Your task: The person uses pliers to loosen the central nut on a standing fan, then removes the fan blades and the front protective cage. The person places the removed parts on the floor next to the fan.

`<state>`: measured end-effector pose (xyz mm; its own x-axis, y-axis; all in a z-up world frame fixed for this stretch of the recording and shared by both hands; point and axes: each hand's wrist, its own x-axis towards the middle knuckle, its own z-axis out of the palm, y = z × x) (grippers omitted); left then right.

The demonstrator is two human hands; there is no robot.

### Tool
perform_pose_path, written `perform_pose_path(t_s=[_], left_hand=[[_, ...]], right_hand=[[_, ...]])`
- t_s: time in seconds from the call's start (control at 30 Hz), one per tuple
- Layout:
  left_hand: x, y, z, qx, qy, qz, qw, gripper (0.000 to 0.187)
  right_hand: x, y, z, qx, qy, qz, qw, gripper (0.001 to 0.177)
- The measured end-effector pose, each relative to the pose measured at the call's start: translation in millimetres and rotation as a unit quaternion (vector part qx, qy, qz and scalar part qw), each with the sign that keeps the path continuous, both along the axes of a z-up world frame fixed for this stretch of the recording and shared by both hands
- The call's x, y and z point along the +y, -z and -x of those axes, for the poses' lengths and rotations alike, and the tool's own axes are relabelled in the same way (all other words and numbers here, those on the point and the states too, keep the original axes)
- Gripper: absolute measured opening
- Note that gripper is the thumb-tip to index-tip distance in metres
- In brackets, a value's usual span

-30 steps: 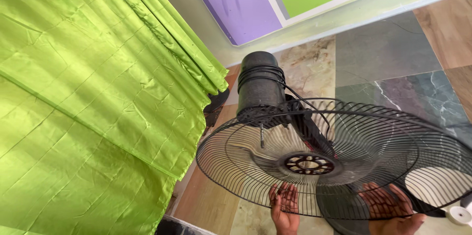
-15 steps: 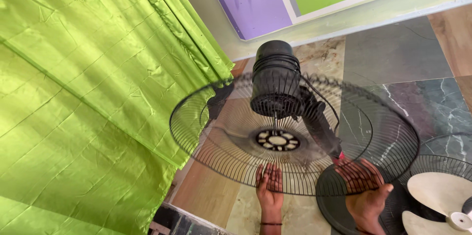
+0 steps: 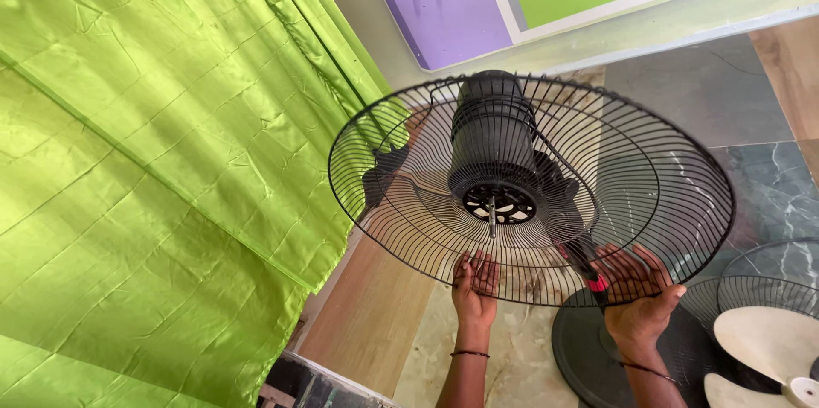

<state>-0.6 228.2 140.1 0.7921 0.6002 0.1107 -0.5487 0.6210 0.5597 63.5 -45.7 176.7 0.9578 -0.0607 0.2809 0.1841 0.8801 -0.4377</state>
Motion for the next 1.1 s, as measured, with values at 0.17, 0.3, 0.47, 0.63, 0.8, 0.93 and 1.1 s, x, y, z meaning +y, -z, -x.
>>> perform_pose_path(t_s=[0.17, 0.3, 0.47, 0.63, 0.8, 0.93, 1.1], left_hand=[[11.9, -3.4, -21.7, 0.004, -0.002, 0.002, 1.0, 0.033], [19.7, -12.3, -34.5, 0.031, -0.045, -0.005, 0.998, 0.03], [24.7, -31.0, -39.0, 0.008, -0.082, 0.001, 0.997, 0.028], [24.5, -50.6, -34.2, 0.013, -0.105, 0.004, 0.994, 0.029], [20.2, -55.9, -38.1, 0.038, -0.114, 0.0, 0.993, 0.03], [19.0, -57.5, -39.1, 0.036, -0.102, -0.023, 0.994, 0.032], [14.8, -55.9, -37.5, 0.057, -0.101, -0.023, 0.993, 0.036]], right_hand=[[15.3, 22.4, -27.9, -0.006, -0.002, 0.008, 1.0, 0.1], [25.6, 35.0, -46.0, -0.015, -0.015, 0.03, 0.999, 0.102], [31.7, 34.7, -53.2, -0.032, -0.041, 0.059, 0.997, 0.107], [32.9, 22.6, -52.7, -0.049, -0.042, 0.091, 0.994, 0.112], [35.0, 26.2, -56.8, -0.056, -0.018, 0.142, 0.988, 0.115], [34.0, 42.0, -67.7, -0.071, 0.069, 0.222, 0.97, 0.113], [46.4, 65.8, -81.1, -0.171, 0.116, 0.319, 0.925, 0.107]])
